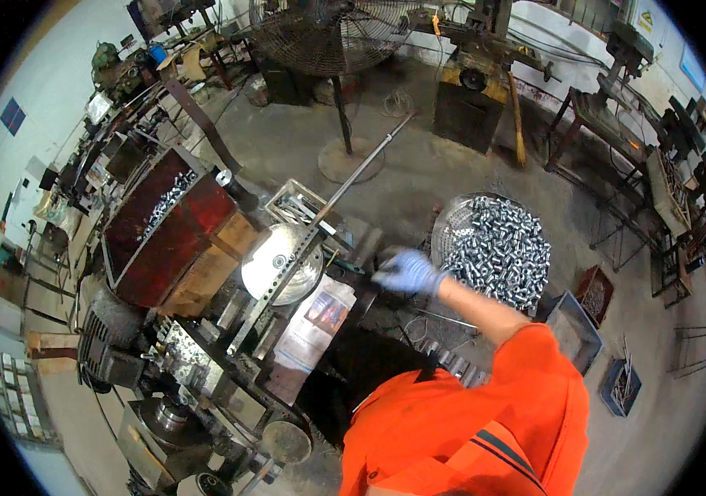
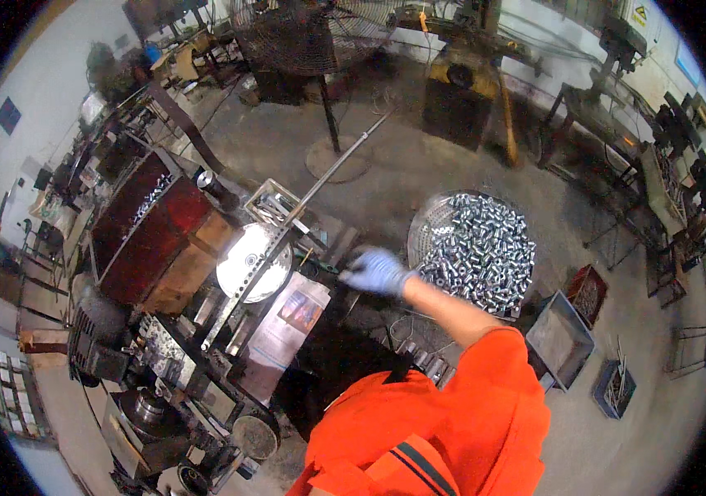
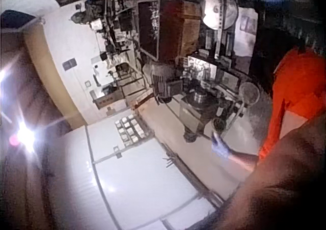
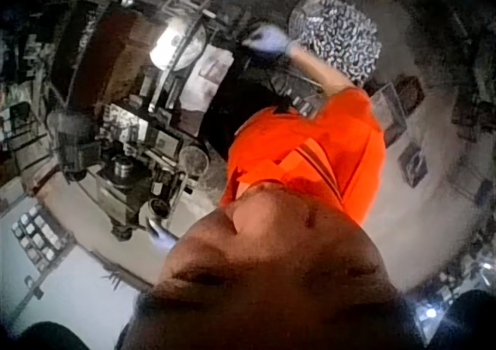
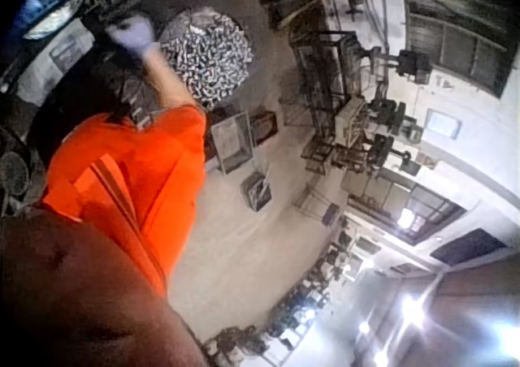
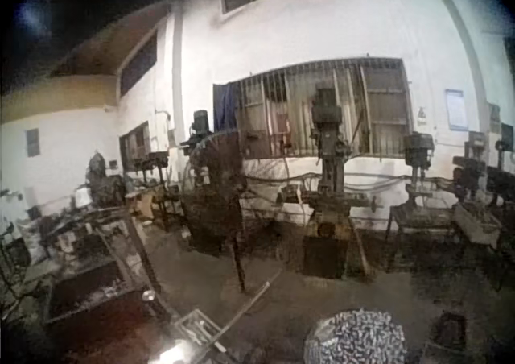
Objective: The person uses a metal lathe to process cylindrical metal pieces, applying a tool to the rotating part, occasionally brushing away debris, and then moving the finished piece into a storage bin.
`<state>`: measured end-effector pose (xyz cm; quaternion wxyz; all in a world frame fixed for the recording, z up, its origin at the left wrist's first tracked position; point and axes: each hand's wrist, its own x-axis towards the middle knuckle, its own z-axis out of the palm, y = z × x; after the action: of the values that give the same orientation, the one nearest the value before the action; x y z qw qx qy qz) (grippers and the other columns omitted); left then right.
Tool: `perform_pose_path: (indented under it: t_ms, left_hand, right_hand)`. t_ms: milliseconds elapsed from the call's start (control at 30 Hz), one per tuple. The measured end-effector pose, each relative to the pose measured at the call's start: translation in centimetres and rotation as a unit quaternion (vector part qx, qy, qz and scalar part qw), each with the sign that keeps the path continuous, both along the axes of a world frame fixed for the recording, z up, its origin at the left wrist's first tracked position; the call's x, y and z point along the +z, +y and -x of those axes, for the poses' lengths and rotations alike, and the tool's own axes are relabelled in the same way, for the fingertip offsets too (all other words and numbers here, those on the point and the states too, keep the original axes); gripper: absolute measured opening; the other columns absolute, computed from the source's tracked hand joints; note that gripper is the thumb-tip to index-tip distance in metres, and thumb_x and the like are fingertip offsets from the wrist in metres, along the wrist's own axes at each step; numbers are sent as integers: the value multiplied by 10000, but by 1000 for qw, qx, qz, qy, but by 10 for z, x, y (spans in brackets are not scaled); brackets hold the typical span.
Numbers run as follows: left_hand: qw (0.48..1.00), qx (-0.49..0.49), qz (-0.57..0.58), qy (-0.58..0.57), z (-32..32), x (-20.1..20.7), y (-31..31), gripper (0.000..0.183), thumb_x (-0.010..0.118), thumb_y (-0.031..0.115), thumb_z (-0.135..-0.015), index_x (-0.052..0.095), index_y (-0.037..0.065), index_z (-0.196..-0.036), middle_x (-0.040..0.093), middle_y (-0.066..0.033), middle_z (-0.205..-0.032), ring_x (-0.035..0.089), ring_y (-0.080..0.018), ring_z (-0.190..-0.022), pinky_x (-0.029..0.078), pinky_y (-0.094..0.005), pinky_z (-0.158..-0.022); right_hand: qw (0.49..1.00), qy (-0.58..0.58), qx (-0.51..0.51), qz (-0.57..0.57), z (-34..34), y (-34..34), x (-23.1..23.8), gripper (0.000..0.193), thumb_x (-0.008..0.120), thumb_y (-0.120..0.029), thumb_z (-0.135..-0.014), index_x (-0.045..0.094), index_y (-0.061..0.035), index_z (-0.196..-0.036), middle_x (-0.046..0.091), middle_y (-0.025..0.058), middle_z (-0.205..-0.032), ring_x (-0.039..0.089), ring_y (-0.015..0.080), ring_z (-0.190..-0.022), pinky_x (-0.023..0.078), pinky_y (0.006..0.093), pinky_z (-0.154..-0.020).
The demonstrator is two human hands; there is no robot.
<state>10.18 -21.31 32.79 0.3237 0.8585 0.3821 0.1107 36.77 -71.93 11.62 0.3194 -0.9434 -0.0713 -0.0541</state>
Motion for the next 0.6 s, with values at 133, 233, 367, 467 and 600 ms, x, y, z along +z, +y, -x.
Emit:
perform_pose_path:
  t_ms: [133,233,367,467,600]
  left_hand:
    - [982,-137,43,-121,-72,-24,-49,497,618,411,-830,628,-58,-990,637,-193,-959,576,-257,-827,446,-376,-780]
    - [912,-272,265,-158,-128,-98,-56,483,560,439,-851,604,-41,-896,560,-46,-676,518,-123,-570,416,-271,-523]
    - [900,-261,308,-166,-129,-118,-72,462,534,472,-863,615,20,-817,519,9,-644,442,-91,-602,386,-253,-568]
    - [861,-192,391,-262,-124,-133,-88,438,539,443,-862,597,20,-762,527,9,-648,429,-93,-600,377,-269,-573]
    - [859,-265,367,-237,-120,-135,-74,400,540,374,-888,607,-17,-836,606,-38,-747,538,-95,-651,435,-283,-581]
  right_hand:
    - [942,-36,302,-145,32,139,58,327,627,-381,-790,669,-66,-863,521,227,-1187,573,342,-991,469,388,-839]
    - [880,-82,412,-221,59,212,85,321,653,-344,-756,642,-61,-908,439,235,-1265,511,376,-1076,452,423,-870]
    - [828,-185,453,-274,73,252,108,399,667,-320,-709,619,-62,-1009,455,246,-1237,510,407,-1063,439,424,-897]
    - [822,-175,477,-257,77,263,92,440,666,-293,-720,582,-79,-1096,366,223,-1318,454,412,-1130,423,450,-900]
    - [824,-155,485,-248,79,264,90,430,672,-291,-694,604,-64,-1052,356,240,-1335,461,419,-1101,417,463,-877]
